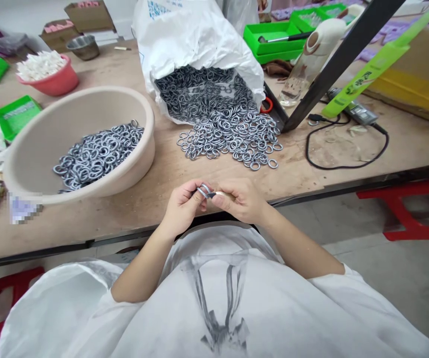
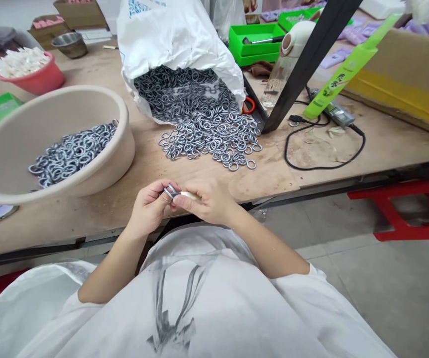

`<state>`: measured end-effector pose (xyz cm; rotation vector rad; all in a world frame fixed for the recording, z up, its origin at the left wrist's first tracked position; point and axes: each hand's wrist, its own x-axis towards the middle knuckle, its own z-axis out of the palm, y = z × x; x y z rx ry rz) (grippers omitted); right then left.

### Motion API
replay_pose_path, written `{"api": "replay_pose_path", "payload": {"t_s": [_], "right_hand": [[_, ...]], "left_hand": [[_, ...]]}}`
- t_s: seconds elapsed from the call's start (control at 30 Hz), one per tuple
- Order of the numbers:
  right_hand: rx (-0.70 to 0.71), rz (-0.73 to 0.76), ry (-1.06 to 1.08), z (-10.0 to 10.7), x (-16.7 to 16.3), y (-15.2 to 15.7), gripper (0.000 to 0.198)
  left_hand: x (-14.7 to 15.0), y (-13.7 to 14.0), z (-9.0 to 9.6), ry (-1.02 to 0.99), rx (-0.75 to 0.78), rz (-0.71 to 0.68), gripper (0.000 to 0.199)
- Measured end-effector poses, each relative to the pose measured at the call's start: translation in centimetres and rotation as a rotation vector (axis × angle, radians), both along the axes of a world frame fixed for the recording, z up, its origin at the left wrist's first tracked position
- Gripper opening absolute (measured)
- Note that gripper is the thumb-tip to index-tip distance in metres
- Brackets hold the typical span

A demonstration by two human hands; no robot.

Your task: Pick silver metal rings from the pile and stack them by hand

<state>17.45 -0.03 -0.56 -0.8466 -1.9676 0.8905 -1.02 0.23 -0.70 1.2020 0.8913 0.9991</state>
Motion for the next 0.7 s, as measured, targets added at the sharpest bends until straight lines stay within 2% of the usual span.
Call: {"api": "replay_pose_path", "payload": {"t_s": [0.07, 0.17, 0.3, 0.43, 0.53, 0.6, 0.63, 0.67, 0.7], "right_hand": [[0.1, -0.004, -0.102, 0.6, 0.3, -0.1, 0.037], [0.146, -0.051, -0.156, 0.9, 0.3, -0.4, 0.041], [0.128, -0.109, -0.224, 1.0, 0.4, -0.6, 0.047], [0.098, -0.082, -0.252, 1.3, 0.4, -0.6, 0.045], [0.067, -0.093, -0.257, 1.0, 0.6, 0.1, 0.048], [0.035, -0.194, -0.223, 0.4, 0.9, 1.2, 0.052], [0.015, -0.271, -0.192, 0.0, 1.2, 1.9, 0.053], [-0.006, -0.356, -0.163, -0.3, 1.5, 2.6, 0.054], [-0.028, -0.44, -0.146, -0.7, 1.8, 3.4, 0.053]], "left_hand": [[-0.2, 0.0, 0.6, 0.059, 0.03, -0.014, 0.036], [-0.3, -0.1, 1.3, 0.084, 0.031, -0.019, 0.038], [-0.5, 0.0, 1.5, 0.102, 0.026, -0.048, 0.034], [-0.6, 0.1, 1.3, 0.122, 0.047, -0.098, 0.027], [-0.4, -0.4, 1.1, 0.17, 0.071, -0.209, 0.022], [-0.6, -0.8, 1.5, 0.21, 0.064, -0.291, 0.022], [-1.0, -0.8, 1.9, 0.229, 0.072, -0.286, 0.022], [-1.6, -0.7, 2.5, 0.254, 0.098, -0.233, 0.022], [-2.6, -0.3, 3.2, 0.282, 0.158, -0.123, 0.021]]}}
